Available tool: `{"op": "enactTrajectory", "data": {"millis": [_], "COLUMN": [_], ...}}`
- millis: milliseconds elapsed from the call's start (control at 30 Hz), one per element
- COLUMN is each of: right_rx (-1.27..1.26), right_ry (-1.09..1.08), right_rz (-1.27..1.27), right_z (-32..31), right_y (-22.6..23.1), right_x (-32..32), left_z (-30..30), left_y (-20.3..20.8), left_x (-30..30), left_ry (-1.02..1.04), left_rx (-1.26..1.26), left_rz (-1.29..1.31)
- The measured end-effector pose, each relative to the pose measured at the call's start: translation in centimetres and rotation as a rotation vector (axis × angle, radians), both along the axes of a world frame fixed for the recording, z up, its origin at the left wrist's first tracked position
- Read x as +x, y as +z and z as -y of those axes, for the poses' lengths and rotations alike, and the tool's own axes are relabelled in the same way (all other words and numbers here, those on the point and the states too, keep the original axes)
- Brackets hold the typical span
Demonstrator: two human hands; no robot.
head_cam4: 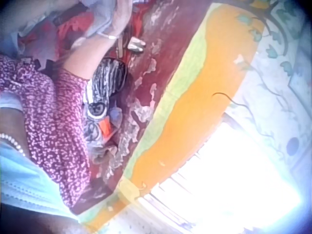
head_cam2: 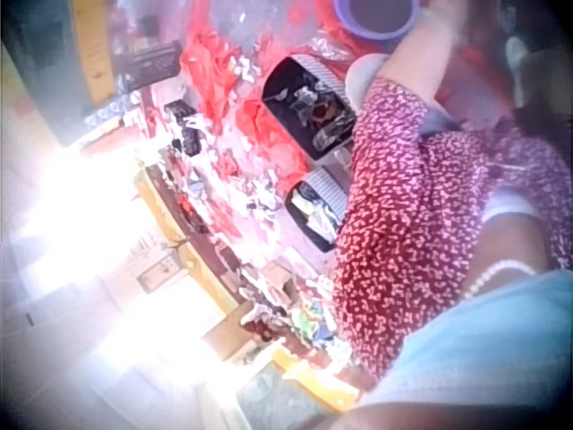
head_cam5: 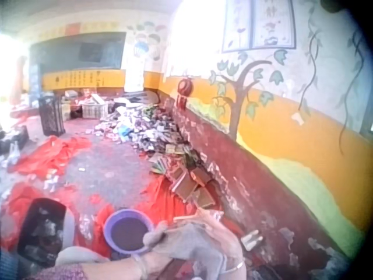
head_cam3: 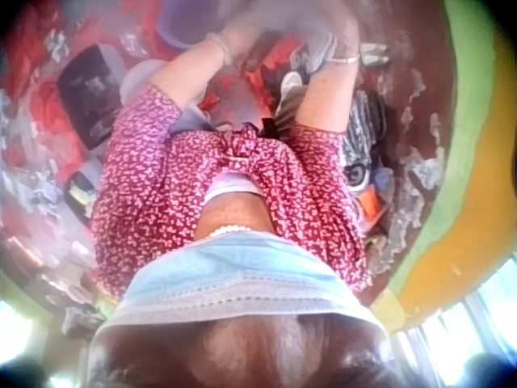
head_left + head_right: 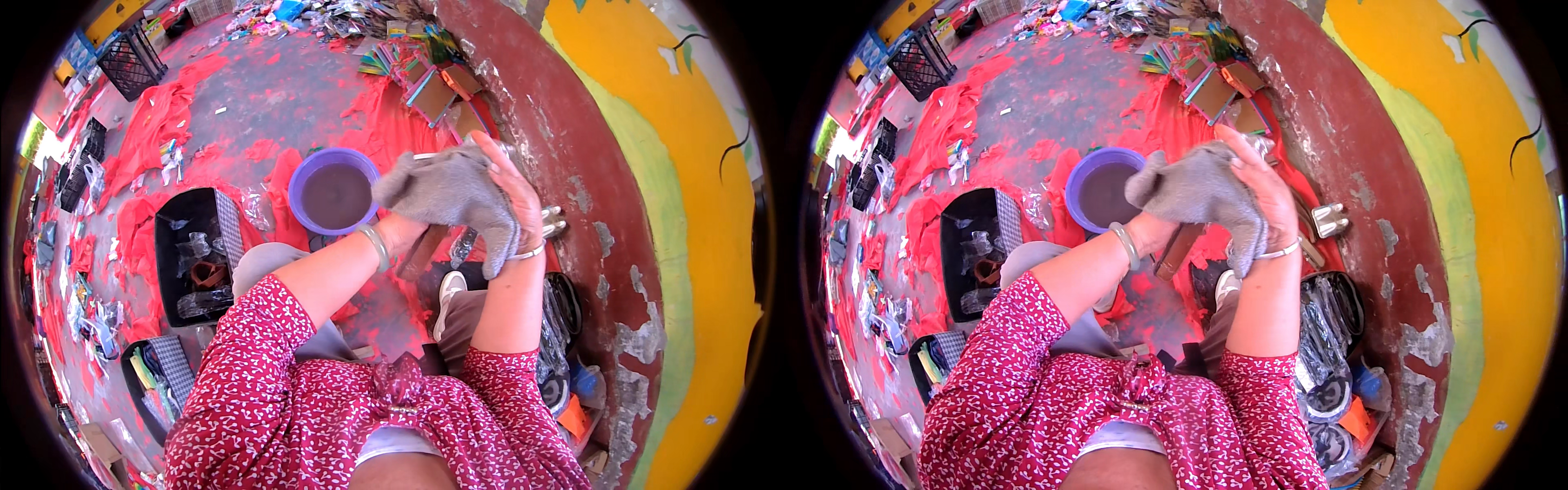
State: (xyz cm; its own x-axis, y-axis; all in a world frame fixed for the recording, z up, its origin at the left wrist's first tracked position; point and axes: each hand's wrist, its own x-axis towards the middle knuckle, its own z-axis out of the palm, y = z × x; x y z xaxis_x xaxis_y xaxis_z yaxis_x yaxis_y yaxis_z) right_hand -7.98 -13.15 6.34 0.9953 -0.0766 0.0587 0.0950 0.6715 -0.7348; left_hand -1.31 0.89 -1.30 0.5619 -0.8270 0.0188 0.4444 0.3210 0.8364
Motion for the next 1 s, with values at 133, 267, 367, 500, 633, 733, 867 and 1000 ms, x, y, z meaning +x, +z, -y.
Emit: {"op": "enactTrajectory", "data": {"millis": [133, 267, 367, 500, 633, 733, 867, 1000], "right_rx": [-0.148, -0.391, -0.639, -0.731, -0.56, -0.678, -0.555, -0.807], "right_ry": [-0.126, -0.15, -0.196, -0.318, -0.333, -0.323, -0.523, -0.693], "right_rz": [-0.114, -0.218, -0.367, -0.313, -0.246, -0.279, -0.404, -0.409], "right_z": [2.5, 3.0, 4.0, 4.8, 3.6, 4.2, 5.6, 7.1], "right_y": [0.7, 1.1, 0.5, -1.0, -1.6, -2.9, -3.0, -2.9], "right_x": [-1.3, -2.3, -2.6, -2.3, -0.9, -0.2, -1.1, -2.1], "left_z": [-0.7, -2.5, -2.3, -1.6, -0.6, -0.6, -1.6, -1.6], "left_y": [0.6, 0.0, 1.3, 0.9, -1.1, -0.5, 1.2, -0.7], "left_x": [1.1, 2.0, 1.8, 1.7, -0.3, -2.3, -1.8, 0.6], "left_ry": [-0.021, -0.144, -0.207, -0.122, -0.213, -0.344, -0.2, -0.061], "left_rx": [-0.083, -0.167, -0.301, -0.038, 0.003, -0.004, 0.145, 0.099], "left_rz": [-0.23, -0.251, -0.371, -0.464, -0.448, -0.502, -0.429, -0.582]}}
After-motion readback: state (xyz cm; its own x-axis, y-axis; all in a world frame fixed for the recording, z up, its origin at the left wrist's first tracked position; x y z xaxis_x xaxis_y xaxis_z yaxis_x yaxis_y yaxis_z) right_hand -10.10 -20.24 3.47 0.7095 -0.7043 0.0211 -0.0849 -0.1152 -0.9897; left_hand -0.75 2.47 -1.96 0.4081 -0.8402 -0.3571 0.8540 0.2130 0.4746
